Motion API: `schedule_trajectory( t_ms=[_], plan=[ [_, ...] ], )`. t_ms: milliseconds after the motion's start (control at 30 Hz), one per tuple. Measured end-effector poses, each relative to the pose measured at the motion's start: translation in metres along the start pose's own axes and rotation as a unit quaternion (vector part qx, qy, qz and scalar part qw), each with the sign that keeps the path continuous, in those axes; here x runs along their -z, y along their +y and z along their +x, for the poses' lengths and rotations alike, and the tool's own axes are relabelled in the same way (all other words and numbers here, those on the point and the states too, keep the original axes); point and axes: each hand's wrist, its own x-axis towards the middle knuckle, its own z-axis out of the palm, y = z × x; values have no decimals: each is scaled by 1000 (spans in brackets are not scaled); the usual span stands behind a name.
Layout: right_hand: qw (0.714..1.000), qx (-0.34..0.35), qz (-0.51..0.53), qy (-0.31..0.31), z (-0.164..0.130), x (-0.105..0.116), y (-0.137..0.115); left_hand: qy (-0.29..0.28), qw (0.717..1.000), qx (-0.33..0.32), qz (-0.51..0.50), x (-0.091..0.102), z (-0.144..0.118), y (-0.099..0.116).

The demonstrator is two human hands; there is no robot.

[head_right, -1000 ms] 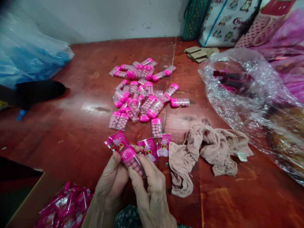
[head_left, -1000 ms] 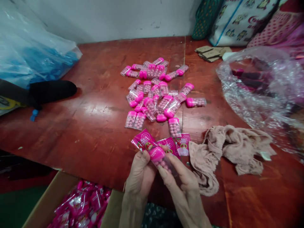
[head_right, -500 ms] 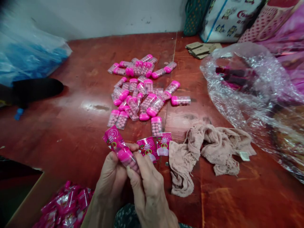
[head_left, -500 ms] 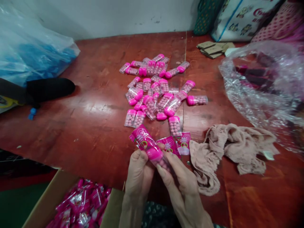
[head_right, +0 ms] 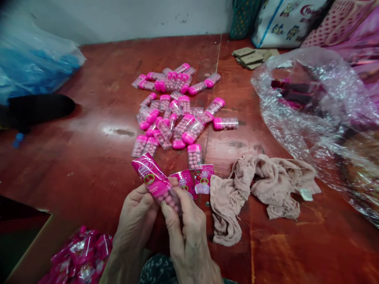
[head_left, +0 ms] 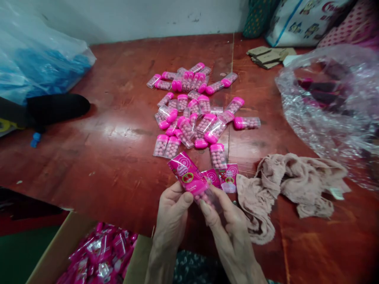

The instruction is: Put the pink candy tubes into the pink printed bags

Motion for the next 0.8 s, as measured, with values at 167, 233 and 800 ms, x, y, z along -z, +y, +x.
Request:
schedule_trajectory(
  t_ms=[167, 233, 800],
  plan=[
    [1000, -2, 5, -13, 1, -2, -3, 40, 999, -1, -12, -8, -2, 3],
    [999, -39, 15, -26, -2, -5, -3, 53, 998, 20, -29, -13, -3, 4],
    [995, -9, -71, 71, -25, -21, -26, 124, 991, 44, -35, -34, -30, 6]
  ],
)
